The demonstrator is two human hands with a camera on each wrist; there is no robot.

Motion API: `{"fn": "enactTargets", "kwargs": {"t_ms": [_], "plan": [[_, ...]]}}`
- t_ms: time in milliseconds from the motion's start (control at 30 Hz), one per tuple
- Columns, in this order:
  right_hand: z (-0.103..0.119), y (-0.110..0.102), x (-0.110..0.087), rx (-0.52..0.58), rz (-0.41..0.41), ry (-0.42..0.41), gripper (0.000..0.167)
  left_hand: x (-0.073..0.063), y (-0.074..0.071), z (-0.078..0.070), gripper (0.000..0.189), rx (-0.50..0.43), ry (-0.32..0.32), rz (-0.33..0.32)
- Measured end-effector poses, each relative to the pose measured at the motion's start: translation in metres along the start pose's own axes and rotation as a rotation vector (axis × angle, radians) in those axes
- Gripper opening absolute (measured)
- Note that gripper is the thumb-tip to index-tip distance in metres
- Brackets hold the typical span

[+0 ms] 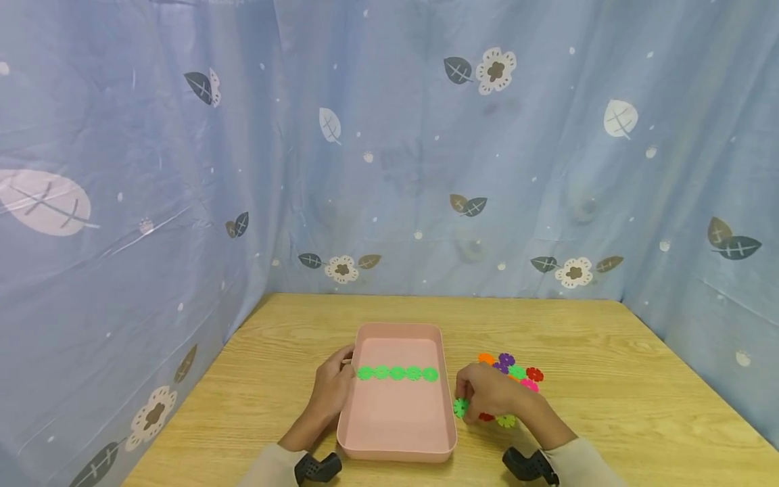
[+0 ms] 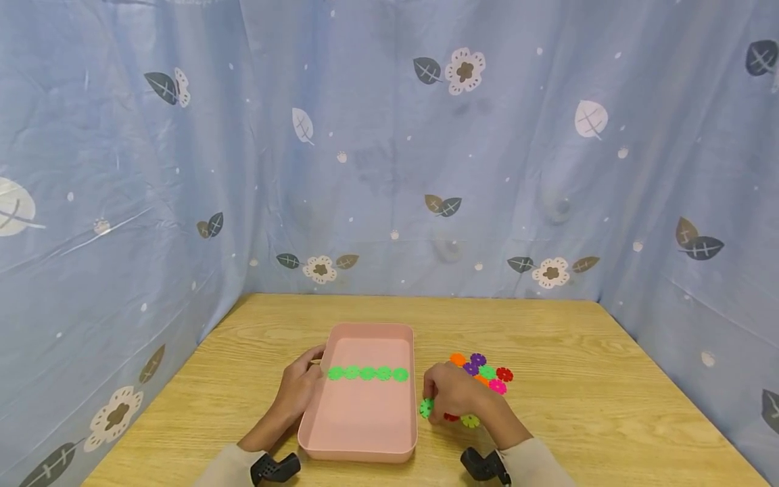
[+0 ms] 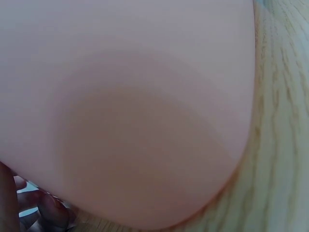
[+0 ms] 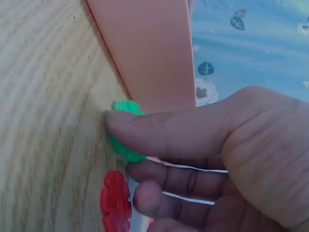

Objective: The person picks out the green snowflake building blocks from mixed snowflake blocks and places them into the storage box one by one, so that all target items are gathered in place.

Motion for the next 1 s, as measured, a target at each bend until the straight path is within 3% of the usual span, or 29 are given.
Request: {"fn": "enactTargets", "kwargs": {"t_ms": [367,633,1000], "plan": [[0.01,-0.016,0.002,0.071,-0.026,-0.09,0.012,0.002,-0.003,0.0,0.048,0.027,-0.002,-0.024],[0.017,-0.033,0.01,0.153,-0.121,-0.126,0.006,0.002,-0.003,0.0,0.047,0.023,-0.01,-0.024],[0.052,-0.016,0.04,0.274,-0.12,-0.108,0.004,0.001,-0.001,0.0,0.046,0.027,0.005,-0.036]]}}
Point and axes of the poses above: each hand's wrist, its own x-axis towards the middle knuckle, its own y-axis out of the palm, z = x × y, the point moved 3 cm from there along x, towards the middle knuckle, and after that the axes turned 15 degrees about -z, right-handed, at the moved point
